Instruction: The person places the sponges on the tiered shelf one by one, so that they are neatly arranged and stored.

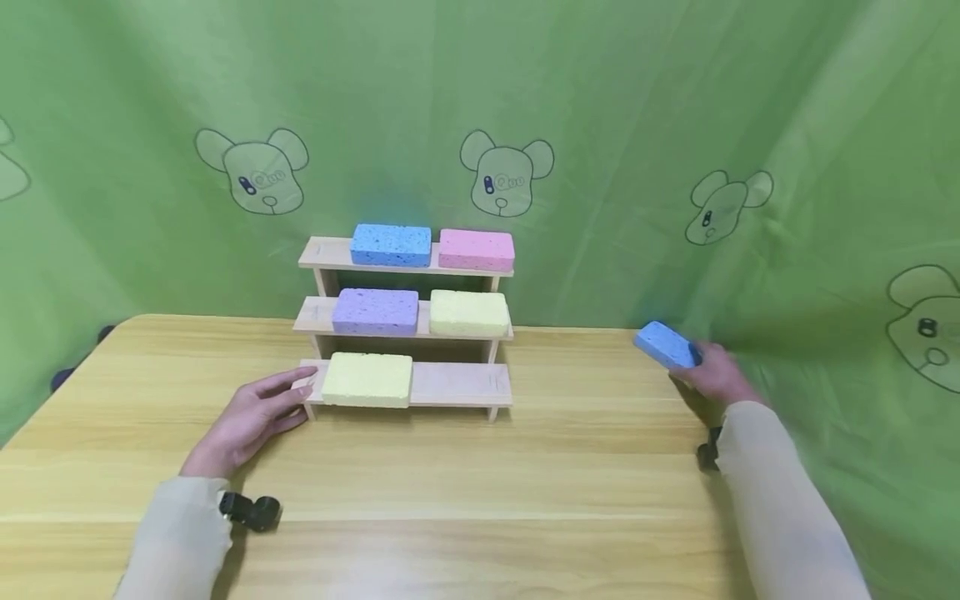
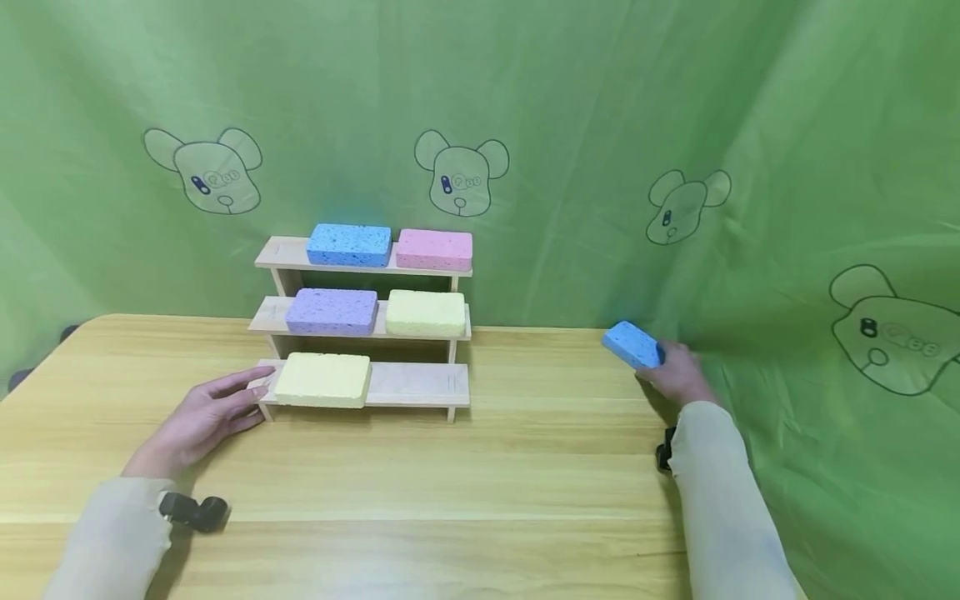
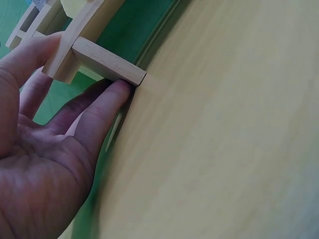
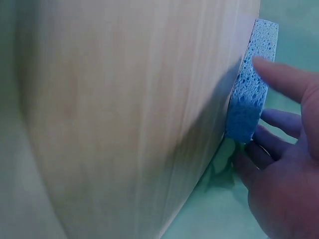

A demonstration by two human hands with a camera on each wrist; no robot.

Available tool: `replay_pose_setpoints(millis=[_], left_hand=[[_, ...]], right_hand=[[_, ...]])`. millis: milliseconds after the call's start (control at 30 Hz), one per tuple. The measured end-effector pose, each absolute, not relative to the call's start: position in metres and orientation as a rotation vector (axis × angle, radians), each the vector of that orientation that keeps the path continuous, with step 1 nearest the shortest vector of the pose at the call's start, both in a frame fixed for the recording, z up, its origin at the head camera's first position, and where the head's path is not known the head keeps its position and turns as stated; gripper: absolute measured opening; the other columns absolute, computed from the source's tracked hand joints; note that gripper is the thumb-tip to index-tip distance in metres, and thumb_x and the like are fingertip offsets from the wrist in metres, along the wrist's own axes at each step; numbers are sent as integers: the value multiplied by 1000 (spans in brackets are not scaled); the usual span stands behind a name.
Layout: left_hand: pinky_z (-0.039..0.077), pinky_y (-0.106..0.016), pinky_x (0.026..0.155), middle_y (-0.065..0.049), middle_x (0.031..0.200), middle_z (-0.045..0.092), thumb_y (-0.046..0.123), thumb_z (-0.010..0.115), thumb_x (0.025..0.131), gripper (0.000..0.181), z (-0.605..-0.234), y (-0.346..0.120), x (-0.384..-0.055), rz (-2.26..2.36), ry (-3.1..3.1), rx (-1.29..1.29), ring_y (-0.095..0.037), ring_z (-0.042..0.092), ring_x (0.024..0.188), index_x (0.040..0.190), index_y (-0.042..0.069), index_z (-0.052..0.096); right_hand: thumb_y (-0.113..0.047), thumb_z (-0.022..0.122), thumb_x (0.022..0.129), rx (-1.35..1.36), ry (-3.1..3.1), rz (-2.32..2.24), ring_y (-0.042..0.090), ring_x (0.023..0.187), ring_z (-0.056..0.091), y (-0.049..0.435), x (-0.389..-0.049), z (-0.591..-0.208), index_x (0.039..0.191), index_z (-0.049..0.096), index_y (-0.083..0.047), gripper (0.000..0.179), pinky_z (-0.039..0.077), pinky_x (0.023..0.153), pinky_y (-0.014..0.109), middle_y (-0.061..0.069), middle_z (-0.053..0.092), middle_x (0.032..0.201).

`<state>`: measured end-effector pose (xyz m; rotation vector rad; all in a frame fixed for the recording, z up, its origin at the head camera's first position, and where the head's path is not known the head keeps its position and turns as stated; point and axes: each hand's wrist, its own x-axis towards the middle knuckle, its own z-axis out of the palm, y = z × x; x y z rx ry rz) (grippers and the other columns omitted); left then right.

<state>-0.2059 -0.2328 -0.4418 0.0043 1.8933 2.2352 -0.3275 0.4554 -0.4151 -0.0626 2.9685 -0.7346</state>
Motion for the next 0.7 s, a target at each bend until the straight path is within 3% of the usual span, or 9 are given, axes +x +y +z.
replay_pose_setpoints(millis=[233, 700], left_hand=[[50, -35, 98, -23, 157, 20, 14, 66, 95, 55, -443, -233, -207, 2236, 1890, 5, -14, 62, 108, 144, 2, 45], [50, -34, 98, -24, 157, 19, 14, 65, 96, 54, -441, -234, -206, 2227, 1894, 6, -14, 63, 107, 145, 2, 45]], right_hand=[[-21, 68, 91, -64, 3011, -739, 58, 113, 38, 454, -322, -413, 139, 27, 23, 77, 32, 100, 71, 47, 34, 127], [-35, 73, 88, -131, 3019, -742, 60, 124, 30, 441, -303, -402, 145, 35, 10, 82, 25, 102, 74, 43, 28, 140]])
